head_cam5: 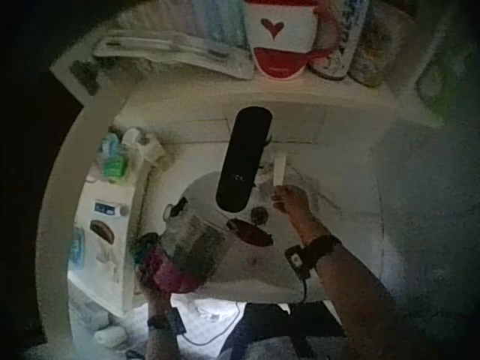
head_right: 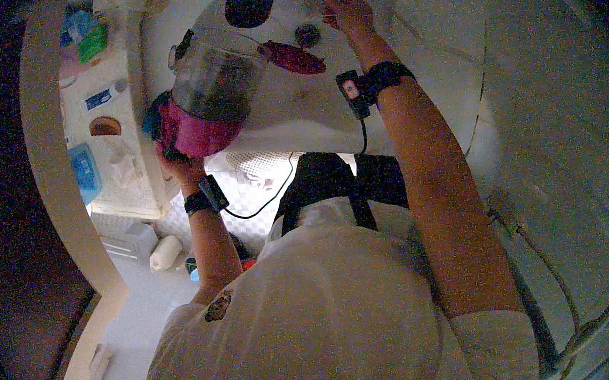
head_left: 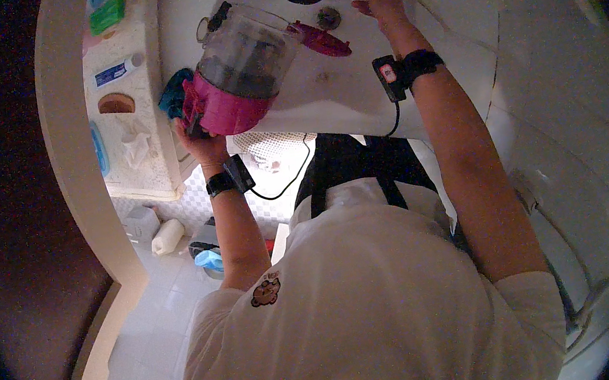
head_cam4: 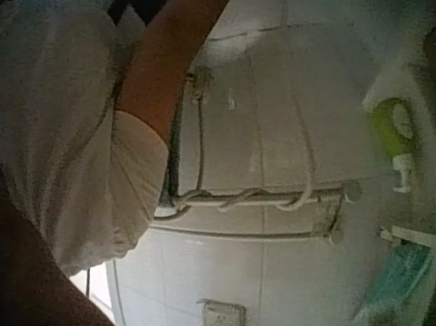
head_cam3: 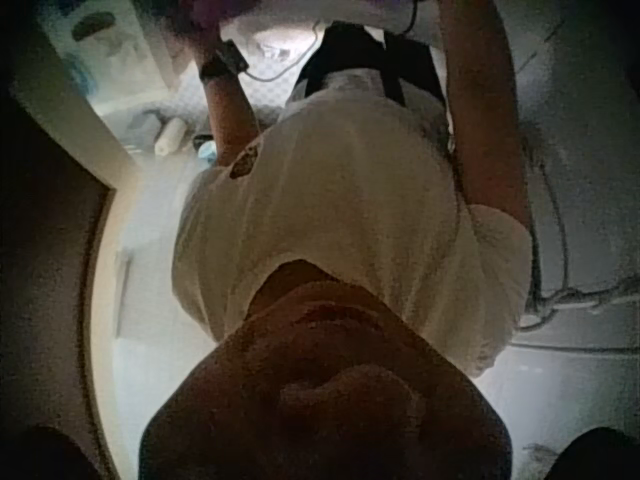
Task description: The person washes a pink blender jar and its lid under a running tap in a bathroom sink, then wipes a vacuum cleaner hose with a blue cloth.
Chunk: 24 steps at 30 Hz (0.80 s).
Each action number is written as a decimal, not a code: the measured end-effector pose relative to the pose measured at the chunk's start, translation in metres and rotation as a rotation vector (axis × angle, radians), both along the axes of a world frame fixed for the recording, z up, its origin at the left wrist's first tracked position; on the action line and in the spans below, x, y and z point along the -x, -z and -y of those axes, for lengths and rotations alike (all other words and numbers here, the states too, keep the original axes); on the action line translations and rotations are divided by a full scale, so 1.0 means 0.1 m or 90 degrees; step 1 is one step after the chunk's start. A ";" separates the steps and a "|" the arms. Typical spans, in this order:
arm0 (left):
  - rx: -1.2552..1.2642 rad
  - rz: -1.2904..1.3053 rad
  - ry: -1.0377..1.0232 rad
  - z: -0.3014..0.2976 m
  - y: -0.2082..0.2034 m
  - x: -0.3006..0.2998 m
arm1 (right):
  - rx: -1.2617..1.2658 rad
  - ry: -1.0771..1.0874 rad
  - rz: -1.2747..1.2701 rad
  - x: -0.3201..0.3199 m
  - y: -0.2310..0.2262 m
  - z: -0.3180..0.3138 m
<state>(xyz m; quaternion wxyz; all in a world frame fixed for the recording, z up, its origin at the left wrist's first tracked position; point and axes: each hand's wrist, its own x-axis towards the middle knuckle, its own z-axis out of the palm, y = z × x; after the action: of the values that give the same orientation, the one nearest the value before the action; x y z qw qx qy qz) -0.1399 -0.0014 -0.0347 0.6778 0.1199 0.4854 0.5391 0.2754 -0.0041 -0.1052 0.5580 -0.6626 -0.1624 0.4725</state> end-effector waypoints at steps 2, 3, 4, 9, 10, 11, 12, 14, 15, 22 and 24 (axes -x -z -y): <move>-0.025 0.009 0.016 0.00 0.01 0.04 | 0.004 -0.007 -0.005 -0.01 0.05 -0.01; -0.023 0.008 0.008 0.00 0.03 0.06 | 0.085 -0.038 0.015 0.00 0.09 0.00; -0.030 0.028 0.021 0.00 0.04 0.08 | 0.167 -0.069 0.035 0.03 0.12 0.04; -0.050 0.083 0.053 0.02 0.14 0.19 | 0.174 -0.376 -0.135 0.51 0.22 0.51; -0.050 0.088 0.061 0.03 0.14 0.21 | 0.152 -0.405 -0.145 0.58 0.21 0.55; -0.048 0.095 0.077 0.03 0.13 0.25 | 0.040 -0.375 -0.124 0.65 0.20 0.59; -0.046 0.099 0.092 0.03 0.11 0.29 | 0.004 -0.333 -0.082 0.64 0.18 0.57; -0.108 -0.045 0.143 0.04 0.05 0.34 | -0.036 -0.261 -0.119 0.58 0.15 0.44; -0.078 -0.084 0.140 0.06 0.02 0.35 | -0.040 -0.229 -0.196 0.48 0.15 0.33; -0.142 -0.192 0.417 0.09 -0.24 0.25 | 0.003 -0.274 0.004 0.34 0.28 -0.22; -0.130 -0.248 0.434 0.11 -0.33 0.31 | 0.039 -0.283 0.013 0.38 0.23 -0.27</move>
<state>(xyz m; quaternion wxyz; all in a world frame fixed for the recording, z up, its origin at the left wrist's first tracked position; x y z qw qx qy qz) -0.1713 -0.0127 -0.0015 0.6978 0.4407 0.4810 0.2958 0.2374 0.0229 -0.1285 0.4181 -0.6321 -0.2954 0.5817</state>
